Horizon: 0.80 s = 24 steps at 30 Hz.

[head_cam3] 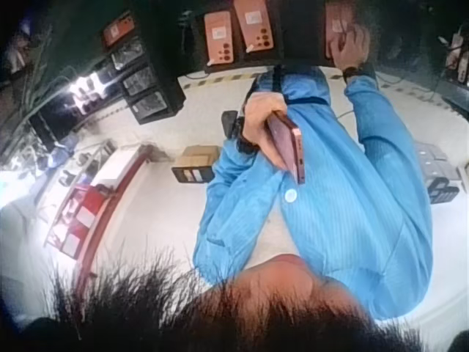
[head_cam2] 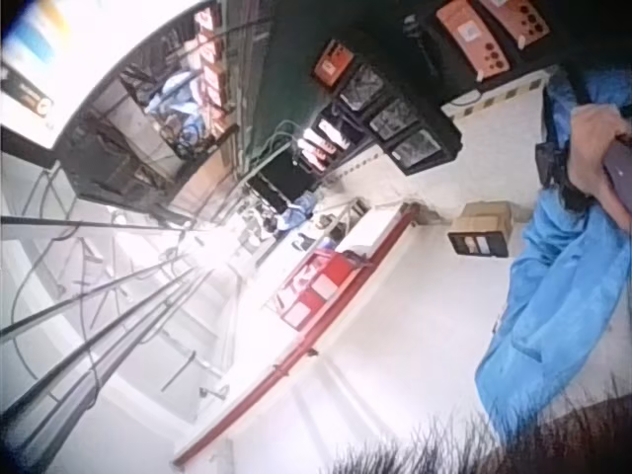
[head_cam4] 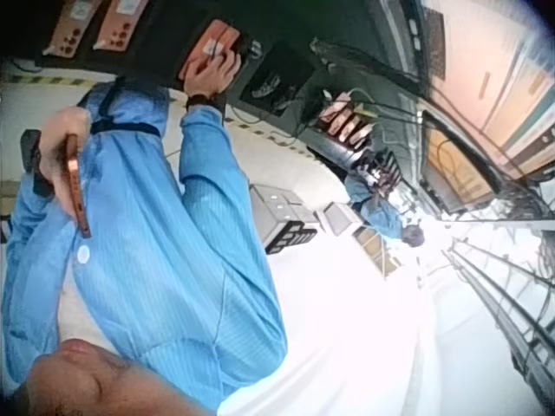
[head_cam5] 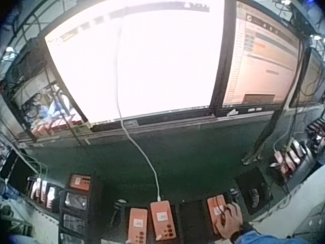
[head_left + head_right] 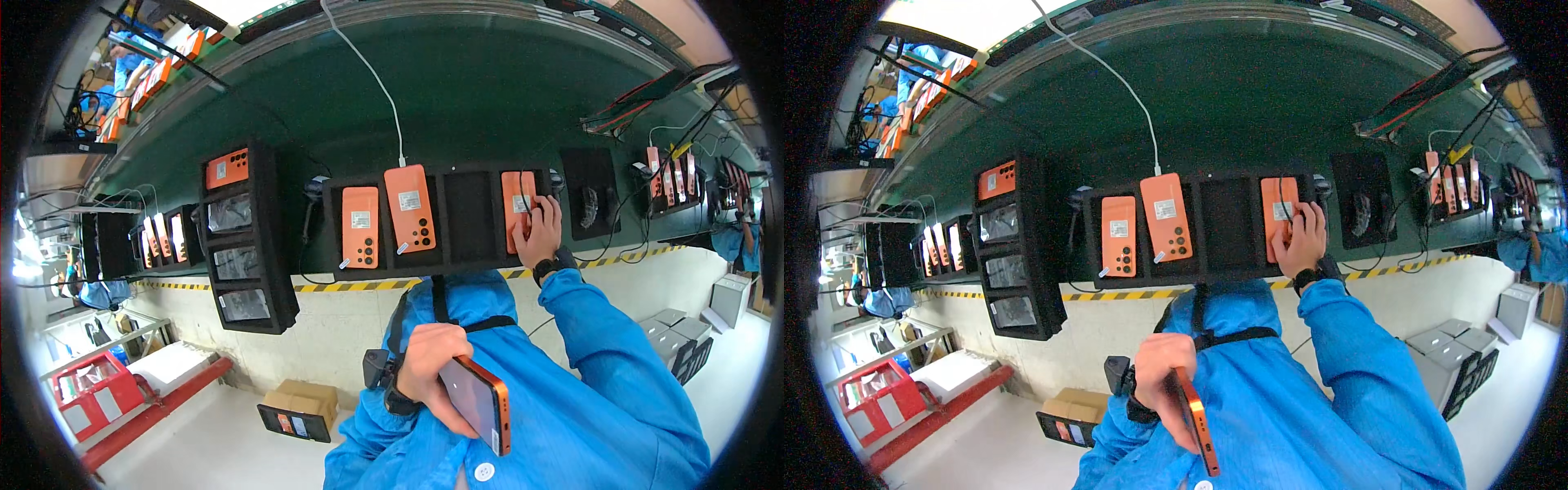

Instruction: The recorder uses a handheld scanner to scan barcodes on a series of smartphones and checks the results on a computer monitor at a factory workstation.

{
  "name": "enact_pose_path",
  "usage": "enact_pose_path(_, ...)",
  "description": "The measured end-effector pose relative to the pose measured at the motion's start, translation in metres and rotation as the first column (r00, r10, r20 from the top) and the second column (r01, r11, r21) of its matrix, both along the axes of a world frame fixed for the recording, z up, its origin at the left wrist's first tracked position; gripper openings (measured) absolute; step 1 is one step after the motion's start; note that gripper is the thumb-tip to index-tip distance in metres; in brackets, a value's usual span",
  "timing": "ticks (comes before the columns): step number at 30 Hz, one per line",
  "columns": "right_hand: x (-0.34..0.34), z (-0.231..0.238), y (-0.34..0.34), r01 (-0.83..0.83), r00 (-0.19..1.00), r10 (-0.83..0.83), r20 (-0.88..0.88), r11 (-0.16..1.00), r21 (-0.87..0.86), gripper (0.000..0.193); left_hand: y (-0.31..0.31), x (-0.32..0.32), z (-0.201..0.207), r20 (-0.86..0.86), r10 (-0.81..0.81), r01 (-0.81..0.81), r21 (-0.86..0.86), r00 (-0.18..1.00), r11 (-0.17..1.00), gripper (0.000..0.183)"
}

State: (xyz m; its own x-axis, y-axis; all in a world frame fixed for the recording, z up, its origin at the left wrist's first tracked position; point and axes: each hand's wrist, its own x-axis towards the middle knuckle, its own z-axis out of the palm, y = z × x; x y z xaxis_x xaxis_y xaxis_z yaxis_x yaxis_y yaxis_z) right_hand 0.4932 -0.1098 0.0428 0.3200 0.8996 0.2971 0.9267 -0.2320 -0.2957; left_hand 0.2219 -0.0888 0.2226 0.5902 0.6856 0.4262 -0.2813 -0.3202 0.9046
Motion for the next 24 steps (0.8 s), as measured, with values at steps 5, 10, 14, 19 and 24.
enact_pose_path(5, -0.001, 0.0, 0.001, -0.034, 0.999, 0.034, 0.032, 0.999, 0.009, 0.033, -0.002, -0.009, 0.008, -0.087, 0.003, 0.004, 0.079, 0.996, 0.997, 0.068)
enact_pose_path(10, 0.0, -0.001, 0.0, -0.027, 0.999, 0.028, 0.034, 1.0, -0.011, 0.035, -0.002, -0.016, 0.015, -0.116, 0.023, -0.007, 0.129, 0.993, 0.992, 0.067)
enact_pose_path(14, -0.001, -0.002, -0.001, -0.008, 0.998, 0.009, 0.055, 1.0, -0.02, 0.035, -0.005, -0.019, 0.016, -0.136, 0.042, -0.02, 0.159, 0.99, 0.987, 0.067)
enact_pose_path(19, -0.004, -0.003, -0.001, -0.009, 0.999, 0.009, 0.046, 1.0, -0.003, 0.035, -0.007, -0.024, 0.016, -0.132, 0.053, -0.028, 0.186, 0.99, 0.982, 0.065)
enact_pose_path(24, -0.003, -0.004, -0.002, -0.004, 0.999, 0.004, 0.045, 1.0, 0.009, 0.034, -0.006, -0.027, 0.015, -0.178, 0.049, -0.017, 0.176, 0.983, 0.984, 0.064)
